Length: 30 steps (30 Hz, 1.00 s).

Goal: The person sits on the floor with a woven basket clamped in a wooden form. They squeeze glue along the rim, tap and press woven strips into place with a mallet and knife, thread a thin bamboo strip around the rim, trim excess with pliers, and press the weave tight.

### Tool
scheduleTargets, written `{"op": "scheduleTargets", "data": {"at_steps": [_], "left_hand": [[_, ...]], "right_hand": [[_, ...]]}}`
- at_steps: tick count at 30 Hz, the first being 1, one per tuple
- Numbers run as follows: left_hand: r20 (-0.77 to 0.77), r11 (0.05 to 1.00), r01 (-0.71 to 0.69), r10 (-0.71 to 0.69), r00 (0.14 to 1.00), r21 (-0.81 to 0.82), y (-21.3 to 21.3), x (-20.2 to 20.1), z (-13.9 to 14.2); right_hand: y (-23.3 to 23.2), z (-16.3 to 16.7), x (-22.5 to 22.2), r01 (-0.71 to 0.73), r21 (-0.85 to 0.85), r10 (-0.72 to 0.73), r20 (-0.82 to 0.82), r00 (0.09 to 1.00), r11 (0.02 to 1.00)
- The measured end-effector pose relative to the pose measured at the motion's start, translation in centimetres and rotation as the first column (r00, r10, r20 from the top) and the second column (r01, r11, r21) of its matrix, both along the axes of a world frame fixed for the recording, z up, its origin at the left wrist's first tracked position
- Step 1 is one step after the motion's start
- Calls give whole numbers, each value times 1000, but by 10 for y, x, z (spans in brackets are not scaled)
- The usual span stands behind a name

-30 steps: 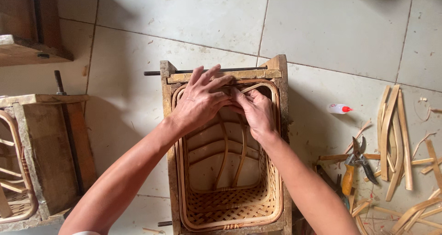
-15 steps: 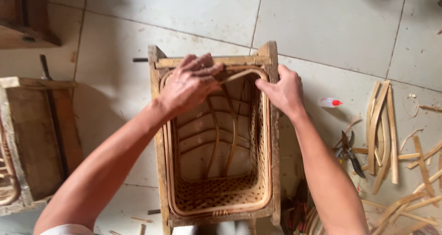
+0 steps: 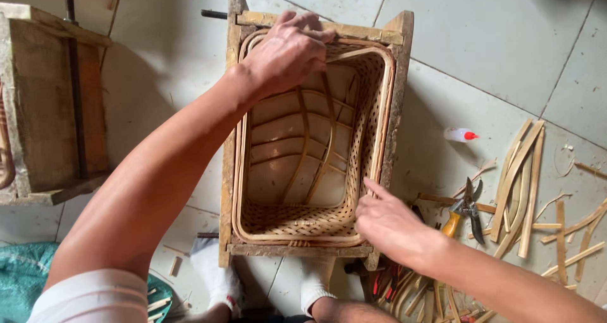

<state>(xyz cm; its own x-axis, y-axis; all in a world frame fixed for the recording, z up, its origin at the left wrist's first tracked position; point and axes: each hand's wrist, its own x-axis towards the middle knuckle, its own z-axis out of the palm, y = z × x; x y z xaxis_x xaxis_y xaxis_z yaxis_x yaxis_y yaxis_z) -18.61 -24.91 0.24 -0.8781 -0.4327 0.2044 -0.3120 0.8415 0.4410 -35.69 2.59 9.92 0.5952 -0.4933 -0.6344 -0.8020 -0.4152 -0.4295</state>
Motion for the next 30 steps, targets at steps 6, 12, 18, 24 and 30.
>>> {"op": "scheduleTargets", "data": {"at_steps": [6, 12, 18, 24, 30], "left_hand": [[-21, 999, -32, 33, 999, 38, 25, 29, 14], [-47, 989, -144, 145, 988, 33, 61, 69, 14], [-47, 985, -170, 172, 984, 31, 56, 65, 4], [54, 981, -195, 194, 980, 14, 57, 65, 1], [75, 983, -181, 178, 981, 40, 57, 62, 1]], "right_hand": [[23, -22, 5, -58, 96, 60, -18, 998, 994], [39, -22, -2, -41, -28, 45, 121, 992, 999], [37, -21, 0, -42, -21, 44, 62, 997, 999], [34, -2, 10, -22, -83, 21, -5, 1000, 996], [113, 16, -5, 597, -554, -469, 372, 801, 580]]}}
